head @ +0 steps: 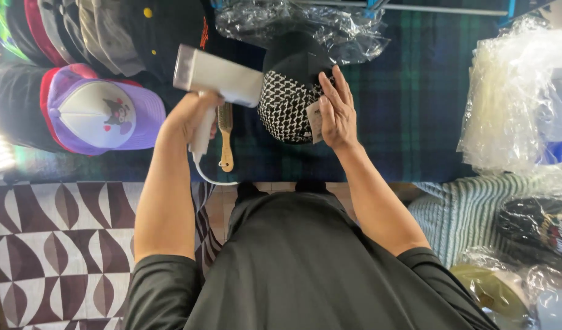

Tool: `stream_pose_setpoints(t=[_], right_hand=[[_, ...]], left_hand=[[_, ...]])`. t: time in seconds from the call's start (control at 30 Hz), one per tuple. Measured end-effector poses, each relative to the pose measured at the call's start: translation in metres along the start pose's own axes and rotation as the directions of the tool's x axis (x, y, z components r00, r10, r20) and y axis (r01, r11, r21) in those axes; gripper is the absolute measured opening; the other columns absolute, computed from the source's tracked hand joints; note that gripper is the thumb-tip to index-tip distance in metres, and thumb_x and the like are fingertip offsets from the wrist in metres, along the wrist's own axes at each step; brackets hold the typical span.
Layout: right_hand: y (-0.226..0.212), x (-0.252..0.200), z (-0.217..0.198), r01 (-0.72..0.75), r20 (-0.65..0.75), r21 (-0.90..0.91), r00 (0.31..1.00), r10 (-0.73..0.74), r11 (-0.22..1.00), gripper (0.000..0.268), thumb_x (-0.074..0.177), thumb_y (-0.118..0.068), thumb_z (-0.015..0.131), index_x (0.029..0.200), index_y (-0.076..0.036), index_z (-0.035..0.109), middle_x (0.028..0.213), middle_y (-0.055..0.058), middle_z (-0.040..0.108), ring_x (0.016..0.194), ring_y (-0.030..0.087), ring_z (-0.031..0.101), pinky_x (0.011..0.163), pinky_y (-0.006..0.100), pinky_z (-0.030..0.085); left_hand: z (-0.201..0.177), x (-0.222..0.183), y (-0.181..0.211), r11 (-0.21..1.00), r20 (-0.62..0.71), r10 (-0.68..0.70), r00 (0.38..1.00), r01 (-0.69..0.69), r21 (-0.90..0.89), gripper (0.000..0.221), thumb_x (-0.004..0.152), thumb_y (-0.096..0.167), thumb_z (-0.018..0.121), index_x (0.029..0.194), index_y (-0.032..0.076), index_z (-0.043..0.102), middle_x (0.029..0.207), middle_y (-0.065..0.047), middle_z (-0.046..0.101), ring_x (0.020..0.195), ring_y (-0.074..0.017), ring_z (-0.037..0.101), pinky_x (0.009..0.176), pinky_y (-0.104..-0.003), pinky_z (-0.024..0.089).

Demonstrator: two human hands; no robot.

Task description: Brushing a baseball cap with a wooden brush to remove lint and then using a handheld steamer to smooth out wrinkles and shape the cap.

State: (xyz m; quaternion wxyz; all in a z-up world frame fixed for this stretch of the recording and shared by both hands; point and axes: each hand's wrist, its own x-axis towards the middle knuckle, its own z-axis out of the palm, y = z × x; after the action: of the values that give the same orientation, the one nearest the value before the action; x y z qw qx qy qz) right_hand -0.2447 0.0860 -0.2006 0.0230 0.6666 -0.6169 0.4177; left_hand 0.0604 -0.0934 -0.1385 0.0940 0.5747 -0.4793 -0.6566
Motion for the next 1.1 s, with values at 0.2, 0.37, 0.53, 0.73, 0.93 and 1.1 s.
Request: stream_pose_setpoints(t=[0.2,0.37,0.53,0.73,0.93,1.1], right_hand=[[-0.011,-0.006,0.002,-0.383,0.123,0.174,0.922,0.366,0.907,0.051,0.117,-0.043,0.034,0.163,-0.023,0.042,0.172,0.007,0.022,0.16,0.026,0.02,0.131,0.039,0.011],[-0.001,-0.007,-0.003,-0.362,0.161,0.153,0.927,0.338,0.92,0.052,0.116,-0.044,0.041,0.163,-0.022,0.043,0.172,0.006,0.024,0.159,0.022,0.021,0.131,0.035,0.012],[0.007,-0.009,-0.003,-0.312,0.153,0.147,0.945,0.29,0.939,0.051,0.114,-0.041,0.05,0.161,-0.023,0.046,0.171,0.005,0.026,0.158,0.02,0.023,0.131,0.034,0.015],[-0.011,0.0,-0.024,-0.395,0.317,0.193,0.892,0.324,0.898,0.054,0.115,-0.051,0.032,0.163,-0.027,0.036,0.174,0.005,0.017,0.163,0.027,0.012,0.13,0.055,0.022],[-0.013,0.005,-0.035,-0.47,0.353,0.23,0.856,0.377,0.852,0.051,0.114,-0.047,0.035,0.161,-0.027,0.041,0.173,0.004,0.019,0.162,0.025,0.016,0.124,0.051,0.033],[-0.002,-0.002,-0.024,-0.35,0.289,0.367,0.924,0.252,0.862,0.05,0.118,-0.044,0.035,0.163,-0.023,0.038,0.174,0.001,0.017,0.164,0.023,0.013,0.134,0.053,0.021]], left_hand=[[0.032,-0.032,-0.103,0.924,-0.051,-0.02,0.999,-0.001,-0.382,0.032,0.081,0.02,0.076,0.096,-0.003,0.058,0.056,-0.021,0.057,0.042,-0.0352,0.064,0.041,-0.052,0.057],[0.081,-0.104,-0.083,0.928,-0.219,0.287,0.933,-0.327,-0.177,0.024,0.085,0.022,0.073,0.074,0.001,0.069,0.054,-0.016,0.065,0.046,-0.0266,0.069,0.043,-0.04,0.056],[0.094,-0.127,-0.036,0.86,-0.267,0.499,0.824,-0.436,0.264,0.04,0.084,0.031,0.079,0.09,-0.006,0.068,0.071,-0.022,0.068,0.065,-0.0351,0.071,0.056,-0.046,0.058],[0.098,-0.134,0.068,0.576,0.017,0.504,0.864,-0.351,0.738,0.034,0.086,0.026,0.068,0.112,0.004,0.061,0.086,-0.019,0.072,0.073,-0.0466,0.067,0.06,-0.057,0.053],[0.103,-0.147,0.065,0.575,0.03,0.396,0.918,-0.274,0.771,0.033,0.084,0.028,0.065,0.11,0.007,0.061,0.085,-0.014,0.074,0.078,-0.0428,0.069,0.061,-0.054,0.054],[0.082,-0.15,-0.027,0.728,-0.151,0.409,0.9,-0.221,0.649,0.092,0.078,0.039,0.085,0.154,0.011,0.041,0.127,-0.015,0.069,0.104,-0.0415,0.069,0.088,-0.054,0.057]])
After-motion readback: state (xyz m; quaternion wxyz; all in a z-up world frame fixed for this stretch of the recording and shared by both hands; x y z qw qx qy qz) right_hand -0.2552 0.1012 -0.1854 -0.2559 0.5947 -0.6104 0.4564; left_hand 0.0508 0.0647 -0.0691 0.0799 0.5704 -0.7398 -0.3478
